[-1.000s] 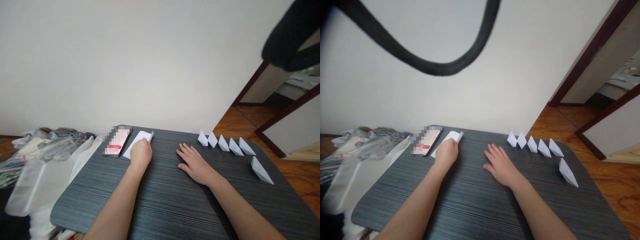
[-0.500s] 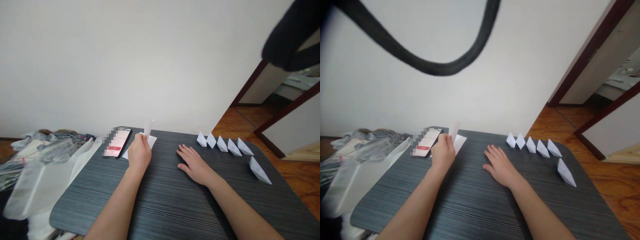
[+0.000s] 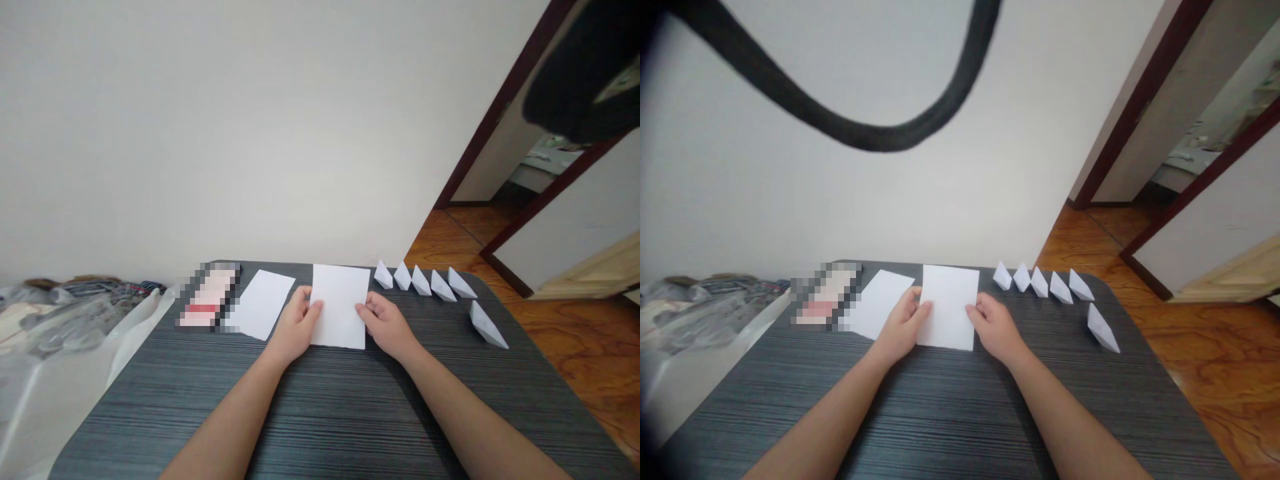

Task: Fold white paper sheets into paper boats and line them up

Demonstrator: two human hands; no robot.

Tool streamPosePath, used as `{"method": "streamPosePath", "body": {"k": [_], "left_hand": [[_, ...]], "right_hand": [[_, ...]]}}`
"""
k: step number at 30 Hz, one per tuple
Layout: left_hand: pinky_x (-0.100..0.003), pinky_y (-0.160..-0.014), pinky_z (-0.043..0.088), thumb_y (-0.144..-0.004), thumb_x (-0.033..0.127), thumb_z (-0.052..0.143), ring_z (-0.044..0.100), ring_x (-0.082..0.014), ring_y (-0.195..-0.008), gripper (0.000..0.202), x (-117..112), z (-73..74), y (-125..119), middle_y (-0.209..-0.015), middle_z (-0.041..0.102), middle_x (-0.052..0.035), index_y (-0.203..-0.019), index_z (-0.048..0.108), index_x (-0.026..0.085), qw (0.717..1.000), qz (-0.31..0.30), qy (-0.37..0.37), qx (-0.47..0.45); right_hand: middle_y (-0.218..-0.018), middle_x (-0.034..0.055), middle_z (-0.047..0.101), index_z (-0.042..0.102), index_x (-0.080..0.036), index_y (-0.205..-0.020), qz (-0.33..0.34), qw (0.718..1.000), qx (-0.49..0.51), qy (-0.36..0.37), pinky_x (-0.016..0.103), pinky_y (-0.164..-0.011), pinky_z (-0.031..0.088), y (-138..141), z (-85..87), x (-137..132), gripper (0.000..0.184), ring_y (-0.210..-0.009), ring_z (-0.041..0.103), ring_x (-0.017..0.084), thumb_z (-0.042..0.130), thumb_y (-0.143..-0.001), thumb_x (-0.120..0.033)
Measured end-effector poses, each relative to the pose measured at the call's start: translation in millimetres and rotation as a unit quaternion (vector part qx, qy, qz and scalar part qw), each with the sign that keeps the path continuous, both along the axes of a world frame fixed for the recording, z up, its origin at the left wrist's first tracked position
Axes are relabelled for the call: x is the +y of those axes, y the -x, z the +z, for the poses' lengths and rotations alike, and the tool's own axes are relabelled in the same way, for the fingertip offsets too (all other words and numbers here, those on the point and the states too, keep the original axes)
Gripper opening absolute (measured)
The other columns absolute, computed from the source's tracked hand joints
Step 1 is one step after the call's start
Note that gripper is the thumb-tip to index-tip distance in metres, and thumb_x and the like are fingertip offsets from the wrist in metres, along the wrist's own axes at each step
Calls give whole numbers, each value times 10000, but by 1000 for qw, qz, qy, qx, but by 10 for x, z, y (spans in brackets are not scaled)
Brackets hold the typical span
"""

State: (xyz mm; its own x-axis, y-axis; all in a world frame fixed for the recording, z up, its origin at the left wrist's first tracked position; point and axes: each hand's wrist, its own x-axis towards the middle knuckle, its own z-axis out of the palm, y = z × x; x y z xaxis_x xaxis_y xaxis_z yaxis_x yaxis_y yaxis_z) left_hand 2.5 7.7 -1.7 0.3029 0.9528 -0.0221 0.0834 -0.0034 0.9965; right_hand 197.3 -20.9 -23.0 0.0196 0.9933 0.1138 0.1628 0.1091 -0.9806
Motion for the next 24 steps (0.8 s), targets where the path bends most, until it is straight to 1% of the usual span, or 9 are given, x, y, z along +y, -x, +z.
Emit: {"method": "streamPosePath", "body": {"k": [3,6,9,11,15,17,20,22,24], "left_hand": [[-210,-480,386,-827,362,484,536,-126,-534,303,-1,15,13,-720,603,4,-1095,455,222,998,-33,31,-37],[-206,-493,385,-809,310,490,531,-118,-549,238,30,-5,28,-726,604,2,-1020,531,208,997,-32,43,-63],[-195,-499,369,-762,211,496,519,-106,-584,129,66,-41,35,-733,588,-5,-821,601,168,993,-21,48,-107],[-203,-517,386,-735,178,489,532,-116,-616,127,75,-41,32,-735,587,-11,-782,606,158,988,-14,61,-138],[-234,-517,426,-807,300,444,551,-137,-610,350,49,14,14,-732,590,-9,-1136,514,200,983,-13,85,-161],[-229,-474,419,-816,362,467,530,-125,-541,446,33,30,8,-691,574,4,-1231,424,207,986,-26,90,-140],[-191,-437,375,-776,343,560,500,-96,-474,533,22,13,1,-639,566,32,-1254,364,212,993,-42,79,-79],[-179,-448,369,-774,320,569,513,-91,-481,523,23,-12,-4,-640,576,34,-1240,359,211,995,-37,65,-66],[-177,-454,374,-785,313,556,523,-90,-488,488,27,-31,-9,-650,583,30,-1222,365,210,996,-27,54,-71]], "right_hand": [[-665,-2,623,605,-207,-945,3,999,37,3,239,-480,431,-22,10,-3,197,-534,542,138,526,-834,-349],[-624,-17,601,623,-210,-994,9,999,46,9,227,-437,393,-60,16,-2,225,-454,482,113,503,-846,-329],[-767,18,662,687,-205,-890,-6,1000,14,-10,252,-519,439,-98,3,-4,200,-592,565,143,508,-822,-264],[-853,26,678,703,-207,-847,-4,1000,-6,-13,265,-563,457,-112,-10,-8,216,-657,590,157,491,-810,-220],[-896,28,677,690,-212,-915,-3,1000,-30,-3,270,-517,452,-117,-14,-11,272,-551,555,132,433,-826,-208],[-935,30,672,691,-212,-911,-11,998,-51,-22,297,-608,477,-119,2,-7,273,-647,590,152,431,-828,-206],[-959,30,668,695,-216,-894,-21,997,-61,-48,344,-790,463,-119,28,0,256,-869,601,196,446,-834,-225],[-934,29,664,654,-238,-1020,-38,998,-20,-40,339,-760,477,-110,33,1,274,-855,604,193,436,-858,-272],[-874,21,654,541,-264,-1186,-37,998,44,-14,305,-643,495,-91,27,0,335,-734,609,168,429,-875,-322]]}}
